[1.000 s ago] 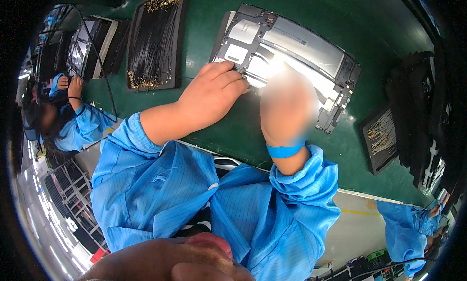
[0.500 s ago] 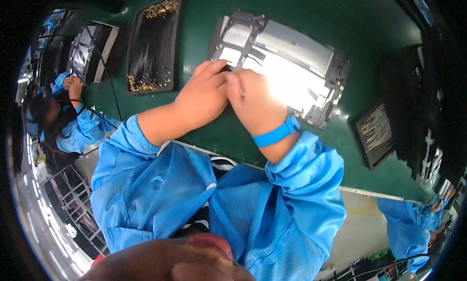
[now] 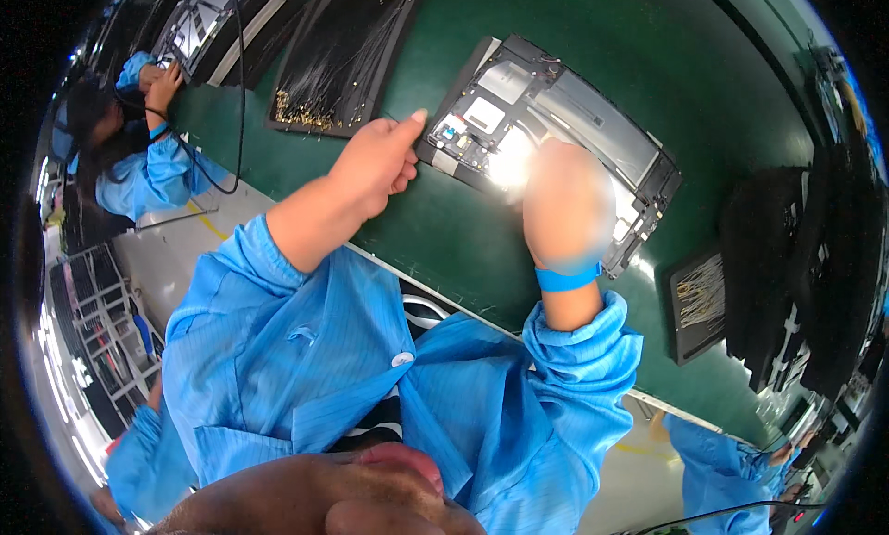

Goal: Assembling or repairing tablet screen assemblies and internal components at a factory workbench.

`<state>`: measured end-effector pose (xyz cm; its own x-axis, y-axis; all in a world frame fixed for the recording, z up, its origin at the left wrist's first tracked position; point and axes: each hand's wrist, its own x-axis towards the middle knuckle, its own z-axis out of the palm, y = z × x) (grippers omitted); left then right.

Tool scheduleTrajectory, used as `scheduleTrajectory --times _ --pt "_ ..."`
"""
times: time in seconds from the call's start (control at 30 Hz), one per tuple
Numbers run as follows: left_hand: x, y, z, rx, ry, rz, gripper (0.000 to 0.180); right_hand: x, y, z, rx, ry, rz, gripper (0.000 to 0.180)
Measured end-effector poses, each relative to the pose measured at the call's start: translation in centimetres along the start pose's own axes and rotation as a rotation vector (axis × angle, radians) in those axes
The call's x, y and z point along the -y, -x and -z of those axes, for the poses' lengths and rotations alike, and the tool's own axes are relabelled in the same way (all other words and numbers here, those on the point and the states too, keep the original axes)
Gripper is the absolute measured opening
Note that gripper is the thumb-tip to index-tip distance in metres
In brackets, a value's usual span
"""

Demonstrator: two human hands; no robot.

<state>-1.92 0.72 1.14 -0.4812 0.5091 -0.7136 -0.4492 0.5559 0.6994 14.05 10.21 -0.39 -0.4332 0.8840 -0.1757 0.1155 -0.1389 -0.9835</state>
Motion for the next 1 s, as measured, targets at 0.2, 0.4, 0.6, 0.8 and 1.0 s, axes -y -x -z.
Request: scheduleTrajectory --times 0.2,0.4,0.6,0.8,1.0 --pt "0.9 -0.4 0.1 -0.009 -0.18 -0.38 0.025 0.6 0.1 -0.1 -0.048 -0.084 -0.055 0.028" --pt "2.2 2.4 0.6 0.522 -0.228 0.186 0.028 0.2 0.2 0.1 -0.002 -0.143 0.006 0.026" --pt "1.6 -0.1 -0.3 0.57 -0.051 0.309 0.03 1.4 -0.3 0.1 0.028 -0.129 -0.03 0.031" --pt "1.4 0.1 -0.6 0.605 -0.07 0.31 0.029 1.6 -3.8 -1.1 0.395 0.629 0.193 0.038" --pt "1.4 -0.3 -0.6 0.59 -0.057 0.323 0.03 3.5 -3.8 -1.7 0.511 0.864 -0.03 0.031"
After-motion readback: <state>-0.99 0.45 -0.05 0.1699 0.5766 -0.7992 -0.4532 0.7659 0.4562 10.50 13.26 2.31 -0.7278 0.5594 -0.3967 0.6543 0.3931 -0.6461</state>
